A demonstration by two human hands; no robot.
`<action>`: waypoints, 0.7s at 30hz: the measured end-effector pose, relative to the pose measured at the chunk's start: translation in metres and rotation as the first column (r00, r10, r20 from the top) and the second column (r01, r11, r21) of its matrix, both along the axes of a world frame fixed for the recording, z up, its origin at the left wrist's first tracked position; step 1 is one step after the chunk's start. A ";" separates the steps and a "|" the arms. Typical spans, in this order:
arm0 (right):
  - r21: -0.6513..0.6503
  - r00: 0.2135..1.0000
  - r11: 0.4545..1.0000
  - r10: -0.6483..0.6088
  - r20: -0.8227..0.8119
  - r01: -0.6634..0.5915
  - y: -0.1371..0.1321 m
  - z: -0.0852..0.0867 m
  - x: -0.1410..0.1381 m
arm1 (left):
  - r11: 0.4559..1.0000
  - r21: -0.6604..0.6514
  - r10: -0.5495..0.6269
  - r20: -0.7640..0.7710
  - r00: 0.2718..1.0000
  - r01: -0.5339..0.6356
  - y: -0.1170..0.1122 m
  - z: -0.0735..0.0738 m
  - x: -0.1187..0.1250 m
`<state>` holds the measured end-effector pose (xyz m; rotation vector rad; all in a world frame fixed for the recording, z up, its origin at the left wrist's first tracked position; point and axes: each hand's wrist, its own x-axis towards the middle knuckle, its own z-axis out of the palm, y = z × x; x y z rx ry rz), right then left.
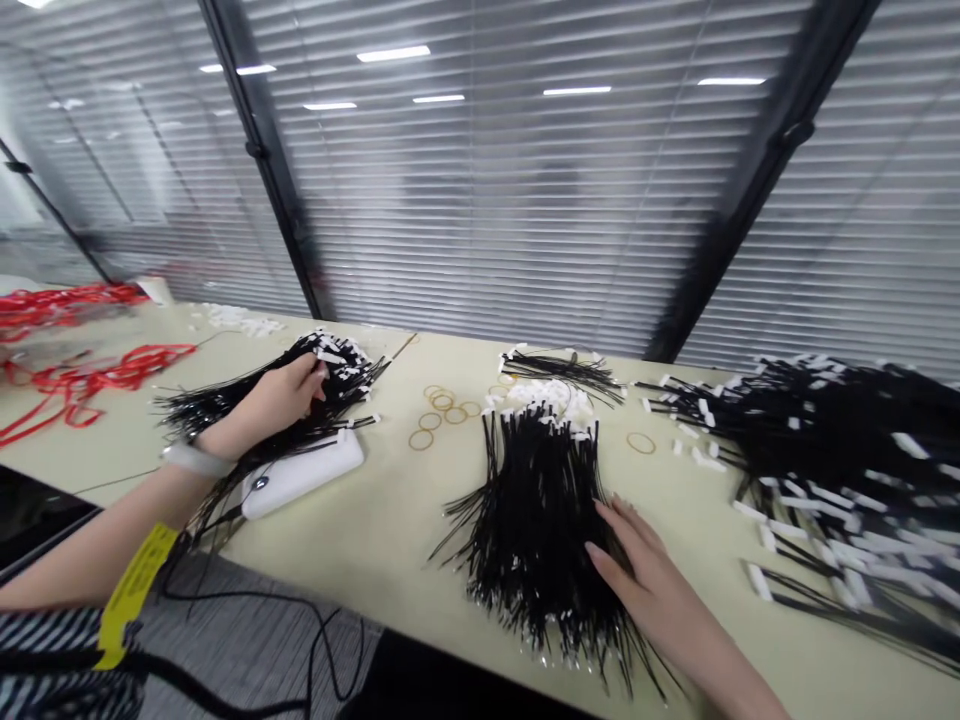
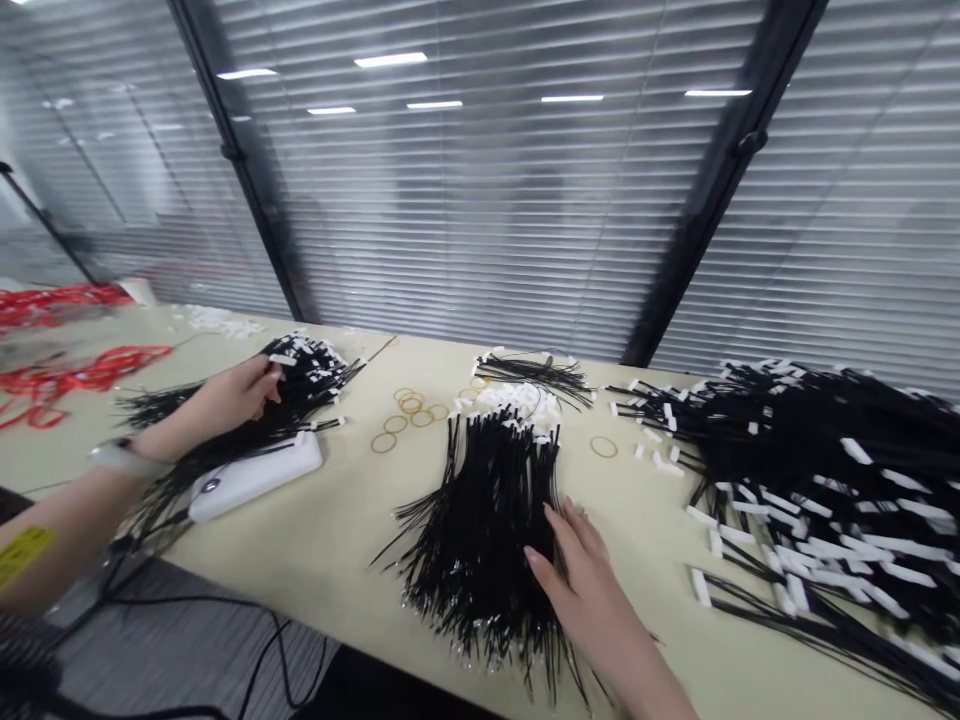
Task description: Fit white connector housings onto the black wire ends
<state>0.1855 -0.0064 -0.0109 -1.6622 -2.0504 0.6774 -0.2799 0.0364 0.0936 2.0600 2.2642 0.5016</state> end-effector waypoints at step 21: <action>-0.069 0.999 0.997 -0.029 -0.014 0.028 -0.005 0.003 0.002 | 0.954 -0.251 -0.177 -0.040 0.983 0.162 -0.012 -0.014 -0.010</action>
